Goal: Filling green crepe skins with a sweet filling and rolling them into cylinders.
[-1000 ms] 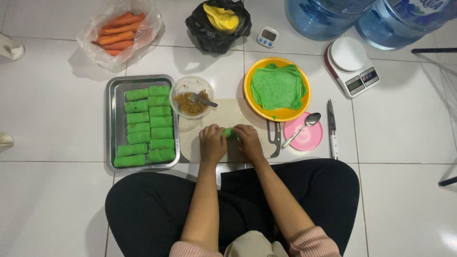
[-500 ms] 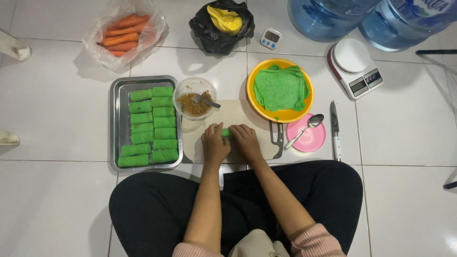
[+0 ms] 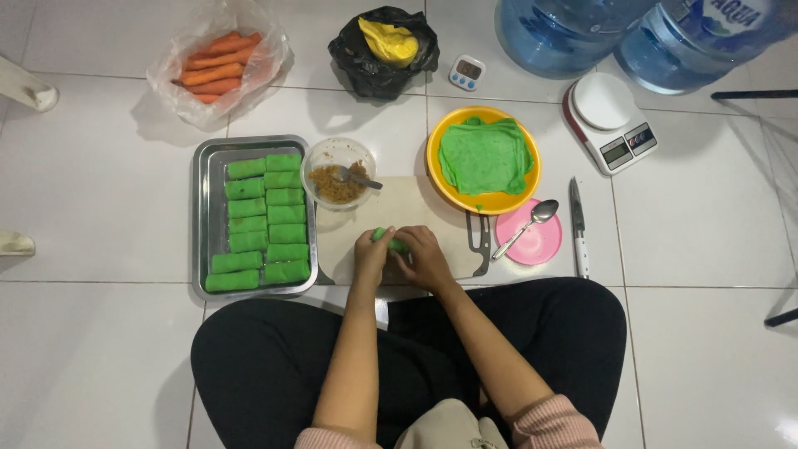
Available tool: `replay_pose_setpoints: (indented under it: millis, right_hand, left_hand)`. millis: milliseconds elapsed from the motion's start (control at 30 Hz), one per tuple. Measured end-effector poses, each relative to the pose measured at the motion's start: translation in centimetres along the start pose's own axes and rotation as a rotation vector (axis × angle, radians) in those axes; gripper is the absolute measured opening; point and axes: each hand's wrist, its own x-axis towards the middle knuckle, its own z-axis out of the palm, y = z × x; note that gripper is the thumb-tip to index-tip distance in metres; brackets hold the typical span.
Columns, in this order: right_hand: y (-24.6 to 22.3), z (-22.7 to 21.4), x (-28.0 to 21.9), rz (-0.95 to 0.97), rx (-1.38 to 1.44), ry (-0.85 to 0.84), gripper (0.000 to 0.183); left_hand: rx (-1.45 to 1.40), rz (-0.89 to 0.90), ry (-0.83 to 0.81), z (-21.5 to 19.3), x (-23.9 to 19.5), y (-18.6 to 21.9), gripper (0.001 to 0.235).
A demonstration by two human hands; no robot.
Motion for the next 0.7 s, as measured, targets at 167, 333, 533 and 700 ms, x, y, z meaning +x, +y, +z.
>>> replay_pose_setpoints:
  millis: [167, 333, 533, 700]
  right_hand:
    - [0.1, -0.2, -0.5, 0.329, 0.493, 0.018, 0.052]
    - [-1.2, -1.6, -1.4, 0.682, 0.991, -0.133, 0.065]
    - [-2.1, -2.8, -3.5, 0.768, 1.025, -0.070, 0.053]
    - [-2.2, -3.3, -5.2, 0.824, 0.977, -0.019, 0.046]
  left_hand:
    - [-0.030, 0.040, -0.065, -0.3, -3.4, 3.2, 0.030]
    - [0.157, 0.171, -0.188, -1.6, -5.0, 4.1, 0.031]
    - [0.348, 0.272, -0.217, -3.0, -8.2, 5.1, 0.043]
    - [0.376, 0.364, -0.203, -3.5, -9.3, 4.4, 0.031]
